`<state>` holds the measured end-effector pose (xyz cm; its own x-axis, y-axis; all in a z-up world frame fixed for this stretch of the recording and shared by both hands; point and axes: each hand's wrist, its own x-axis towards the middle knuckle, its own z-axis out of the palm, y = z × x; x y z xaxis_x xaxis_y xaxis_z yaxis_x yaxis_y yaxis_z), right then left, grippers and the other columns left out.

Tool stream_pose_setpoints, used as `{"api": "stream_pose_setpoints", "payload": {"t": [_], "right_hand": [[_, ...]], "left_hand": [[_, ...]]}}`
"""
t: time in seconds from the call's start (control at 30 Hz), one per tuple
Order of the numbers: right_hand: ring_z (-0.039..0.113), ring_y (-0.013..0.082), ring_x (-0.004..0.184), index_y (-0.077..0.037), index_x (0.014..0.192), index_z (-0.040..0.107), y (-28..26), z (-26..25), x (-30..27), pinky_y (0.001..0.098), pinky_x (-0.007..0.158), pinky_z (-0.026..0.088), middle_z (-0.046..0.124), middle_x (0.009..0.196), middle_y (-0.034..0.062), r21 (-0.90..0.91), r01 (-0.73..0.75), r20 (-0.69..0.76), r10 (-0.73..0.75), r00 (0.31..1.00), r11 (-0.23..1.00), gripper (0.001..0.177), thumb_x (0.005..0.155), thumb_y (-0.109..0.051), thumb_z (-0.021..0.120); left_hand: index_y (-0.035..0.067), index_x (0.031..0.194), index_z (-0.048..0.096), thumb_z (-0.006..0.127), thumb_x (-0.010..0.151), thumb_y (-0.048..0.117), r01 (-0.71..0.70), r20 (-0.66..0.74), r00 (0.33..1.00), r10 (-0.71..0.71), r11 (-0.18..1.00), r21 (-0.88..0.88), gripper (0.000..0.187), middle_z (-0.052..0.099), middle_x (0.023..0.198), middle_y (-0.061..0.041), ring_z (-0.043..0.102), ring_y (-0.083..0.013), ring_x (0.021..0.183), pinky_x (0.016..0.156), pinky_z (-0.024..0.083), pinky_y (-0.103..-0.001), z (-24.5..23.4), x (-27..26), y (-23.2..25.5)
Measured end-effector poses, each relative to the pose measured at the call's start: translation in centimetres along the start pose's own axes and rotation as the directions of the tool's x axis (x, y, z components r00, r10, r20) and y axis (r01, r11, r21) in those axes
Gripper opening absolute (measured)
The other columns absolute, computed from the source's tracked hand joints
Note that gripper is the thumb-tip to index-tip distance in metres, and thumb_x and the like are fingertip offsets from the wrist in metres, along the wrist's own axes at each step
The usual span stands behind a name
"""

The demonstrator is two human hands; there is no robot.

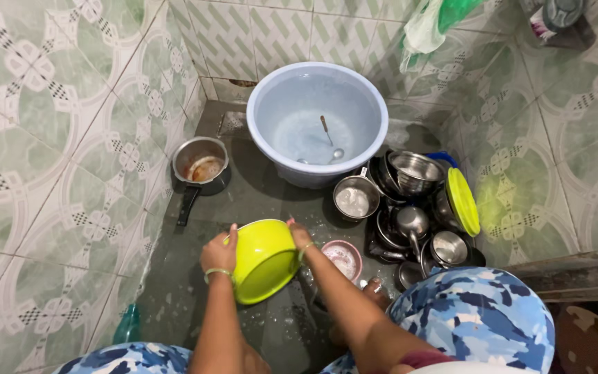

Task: The person washes several bowls, plates, and a pot by hand using a sponge and water from a large blue bucket while sitting on the floor.

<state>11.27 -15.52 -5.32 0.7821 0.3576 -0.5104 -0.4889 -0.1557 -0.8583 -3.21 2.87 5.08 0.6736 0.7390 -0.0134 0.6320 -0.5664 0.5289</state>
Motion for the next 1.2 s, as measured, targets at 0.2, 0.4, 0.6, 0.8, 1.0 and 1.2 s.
{"api": "stream_pose_setpoints", "payload": {"t": [0.2,0.4,0.6,0.8,1.0,1.2], "right_hand": [[0.063,0.0442,0.112,-0.002,0.107,0.068,-5.3,7.4,-8.0,0.0514,0.106,0.047,0.070,0.109,0.0242,-0.658,0.703,0.258,-0.796,0.548,0.271,0.028,0.102,-0.023,0.050],[0.064,0.0433,0.105,0.000,0.105,0.071,-5.1,4.7,-4.2,0.0513,0.094,0.049,0.070,0.107,0.0253,-0.609,0.245,-0.037,-0.336,0.941,0.754,0.047,0.113,-0.036,0.040],[0.064,0.0447,0.099,0.000,0.100,0.066,-3.8,2.0,-2.8,0.0525,0.099,0.045,0.069,0.098,0.0254,-0.553,0.296,-0.109,-0.419,0.901,0.779,0.040,0.104,-0.032,0.043],[0.064,0.0452,0.096,-0.002,0.096,0.064,-6.8,7.6,-8.1,0.0524,0.100,0.044,0.068,0.095,0.0238,-0.739,0.604,0.233,-0.729,0.644,0.298,0.037,0.102,-0.032,0.043],[0.065,0.0396,0.096,-0.006,0.097,0.067,0.8,0.8,-2.5,0.0491,0.094,0.048,0.070,0.098,0.0181,0.129,0.030,0.098,-0.043,0.994,0.991,0.040,0.107,-0.036,0.042],[0.067,0.0335,0.093,-0.009,0.099,0.068,5.2,-1.8,-3.1,0.0462,0.091,0.051,0.072,0.097,0.0131,0.535,-0.276,0.149,0.232,0.961,0.798,0.041,0.107,-0.040,0.043]], "left_hand": [[0.013,0.090,0.079,0.037,0.104,0.056,-0.054,-0.008,0.998,0.055,0.997,0.052,0.062,0.073,0.086,-0.023,0.070,-0.0475,0.084,0.077,0.054,-0.059,2.6,0.5,0.7],[0.010,0.082,0.077,0.035,0.105,0.046,-0.124,-0.063,0.990,0.128,0.990,0.070,0.060,0.072,0.081,-0.024,0.069,-0.0482,0.079,0.074,0.054,-0.060,3.4,0.2,-0.1],[0.011,0.082,0.078,0.037,0.104,0.044,-0.121,-0.098,0.987,0.129,0.989,0.083,0.058,0.072,0.079,-0.023,0.069,-0.0479,0.076,0.072,0.055,-0.060,3.4,0.6,0.0],[0.010,0.082,0.078,0.037,0.106,0.045,-0.122,-0.067,0.990,0.128,0.989,0.089,0.059,0.072,0.081,-0.023,0.070,-0.0469,0.078,0.075,0.055,-0.057,4.3,0.7,-0.2],[0.010,0.091,0.080,0.038,0.105,0.047,-0.059,-0.105,0.994,0.044,0.988,-0.144,0.057,0.073,0.087,-0.022,0.069,-0.0471,0.084,0.076,0.053,-0.057,3.1,0.6,-5.0],[0.011,0.091,0.083,0.040,0.103,0.050,-0.092,-0.061,0.995,0.079,0.968,-0.234,0.059,0.074,0.086,-0.020,0.070,-0.0443,0.084,0.075,0.053,-0.053,5.4,1.1,-6.3]]}}
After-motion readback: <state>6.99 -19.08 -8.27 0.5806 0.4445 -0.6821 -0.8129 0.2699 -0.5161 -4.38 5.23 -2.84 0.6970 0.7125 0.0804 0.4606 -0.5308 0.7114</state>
